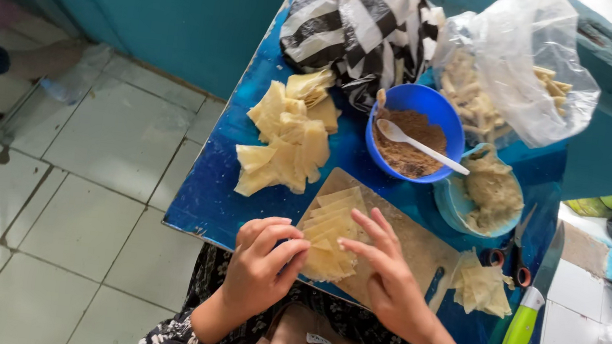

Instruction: The person folds thin dough wrappers into triangular pastries on a cutting board, pressing the seams closed by hand, and occasionally sprinkles a brown sugar mixture over the dough using a spoon from a blue bowl. They briefly use a knife to separate dough pieces and place finished pastries with the growing pile.

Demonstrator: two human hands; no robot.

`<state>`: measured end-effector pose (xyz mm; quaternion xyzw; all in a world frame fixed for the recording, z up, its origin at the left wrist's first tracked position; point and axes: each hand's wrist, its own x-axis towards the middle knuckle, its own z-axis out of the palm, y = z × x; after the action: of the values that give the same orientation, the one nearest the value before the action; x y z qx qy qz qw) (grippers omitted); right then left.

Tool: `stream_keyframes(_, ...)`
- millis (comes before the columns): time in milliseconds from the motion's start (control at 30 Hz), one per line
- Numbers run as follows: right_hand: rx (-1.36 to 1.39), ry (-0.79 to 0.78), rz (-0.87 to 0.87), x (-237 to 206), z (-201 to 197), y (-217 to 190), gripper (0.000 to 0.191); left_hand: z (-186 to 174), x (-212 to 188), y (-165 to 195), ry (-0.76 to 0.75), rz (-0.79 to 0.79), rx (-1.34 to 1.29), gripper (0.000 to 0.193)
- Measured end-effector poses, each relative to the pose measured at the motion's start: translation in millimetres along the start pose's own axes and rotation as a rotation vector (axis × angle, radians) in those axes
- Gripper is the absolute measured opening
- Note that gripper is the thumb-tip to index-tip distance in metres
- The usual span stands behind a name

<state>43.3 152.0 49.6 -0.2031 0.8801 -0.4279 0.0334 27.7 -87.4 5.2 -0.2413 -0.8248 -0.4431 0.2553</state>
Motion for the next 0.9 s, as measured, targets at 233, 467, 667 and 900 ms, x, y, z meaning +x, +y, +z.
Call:
stream_keyframes(233, -0.475, -0.074, -0.088, 3.7, 26.7, 4.3, 0.073, 2.3, 2.7, 5.2, -0.109, -0.101, -0.003, 0.014)
stream_keyframes(467, -1.249, -0.061, -0.344, -13.2, 17.0, 8.6, 0.057, 0.6, 6.4, 0.1, -0.177, -0.065, 0.041, 0.011)
stream_keyframes(667, -1.111, -0.062, -0.347, -10.7, 8.2, 8.0, 0.054, 1.7, 7.3, -3.2, -0.190, -0.030, 0.044, 0.010)
stream_keyframes(900, -1.228, -0.196, -0.343, -4.7, 13.0, 5.1, 0.066, 4.3, 3.8, -4.9, -0.203, -0.060, 0.015, 0.011)
